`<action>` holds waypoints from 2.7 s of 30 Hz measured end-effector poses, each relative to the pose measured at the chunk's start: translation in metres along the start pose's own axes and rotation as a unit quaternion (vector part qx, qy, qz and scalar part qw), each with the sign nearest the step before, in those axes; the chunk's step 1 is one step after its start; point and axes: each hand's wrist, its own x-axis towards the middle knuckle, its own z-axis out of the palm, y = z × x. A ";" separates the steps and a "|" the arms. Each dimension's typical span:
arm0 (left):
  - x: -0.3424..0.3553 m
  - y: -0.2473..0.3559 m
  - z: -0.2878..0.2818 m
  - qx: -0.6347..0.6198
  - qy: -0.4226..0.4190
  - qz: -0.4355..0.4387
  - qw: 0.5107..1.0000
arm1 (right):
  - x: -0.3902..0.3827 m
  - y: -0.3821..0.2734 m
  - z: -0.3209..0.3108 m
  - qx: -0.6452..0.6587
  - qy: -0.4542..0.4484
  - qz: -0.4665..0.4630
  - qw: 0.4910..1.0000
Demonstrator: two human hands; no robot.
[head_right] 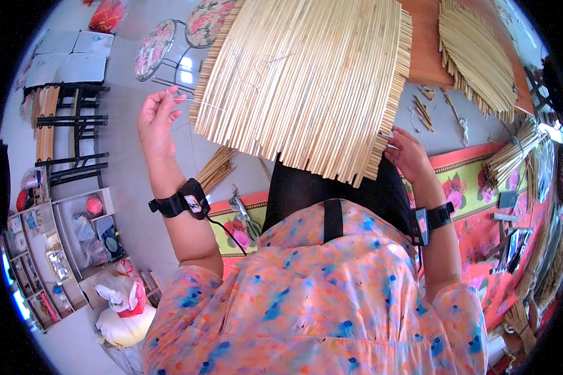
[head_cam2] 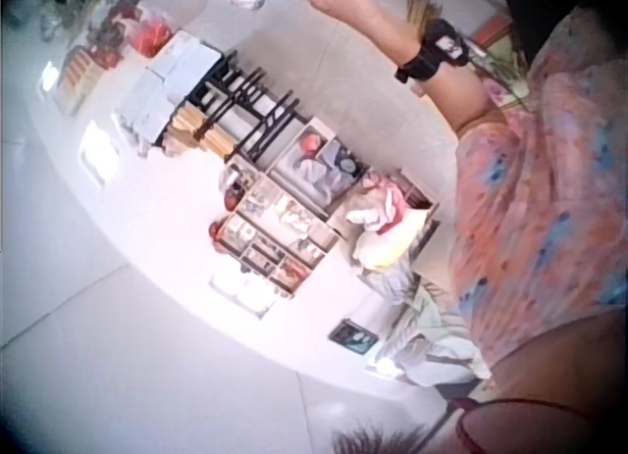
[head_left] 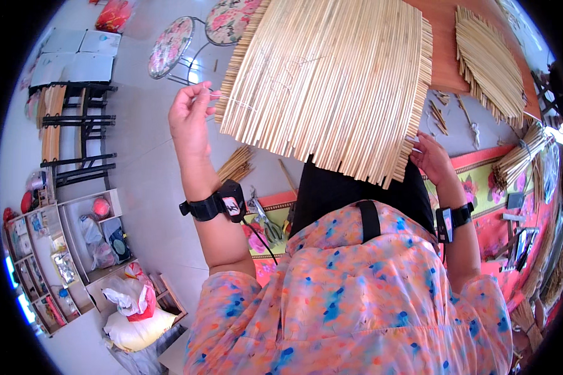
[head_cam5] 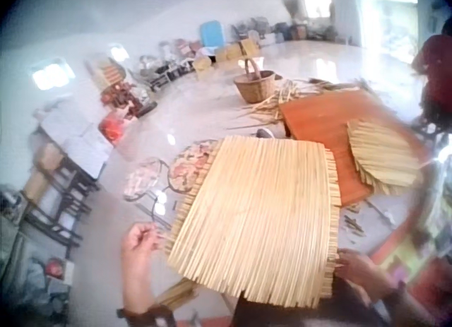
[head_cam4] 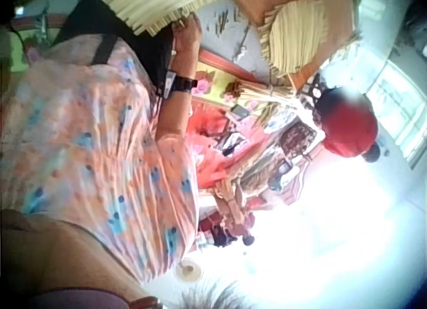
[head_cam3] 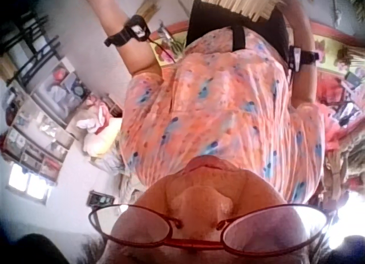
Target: The person weaves a straw mat by hand and using shears to trim fibers. The person threads string through the straw pieces, ties knots, and cuts the excess string to secure the mat's edges.
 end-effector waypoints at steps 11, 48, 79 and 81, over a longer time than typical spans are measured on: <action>-0.029 0.072 0.015 -0.094 -0.140 0.156 0.973 | 0.004 -0.003 0.009 0.015 0.057 0.008 0.998; 0.027 -0.131 0.049 0.404 0.049 0.092 0.909 | 0.013 0.017 0.014 -0.023 0.116 -0.025 0.993; -0.095 -0.078 0.105 0.271 -0.008 0.180 0.946 | 0.017 -0.054 -0.078 -0.117 0.264 -0.031 0.957; -0.104 -0.075 0.105 0.247 -0.034 0.170 0.954 | 0.015 -0.064 -0.078 -0.169 0.247 -0.035 0.953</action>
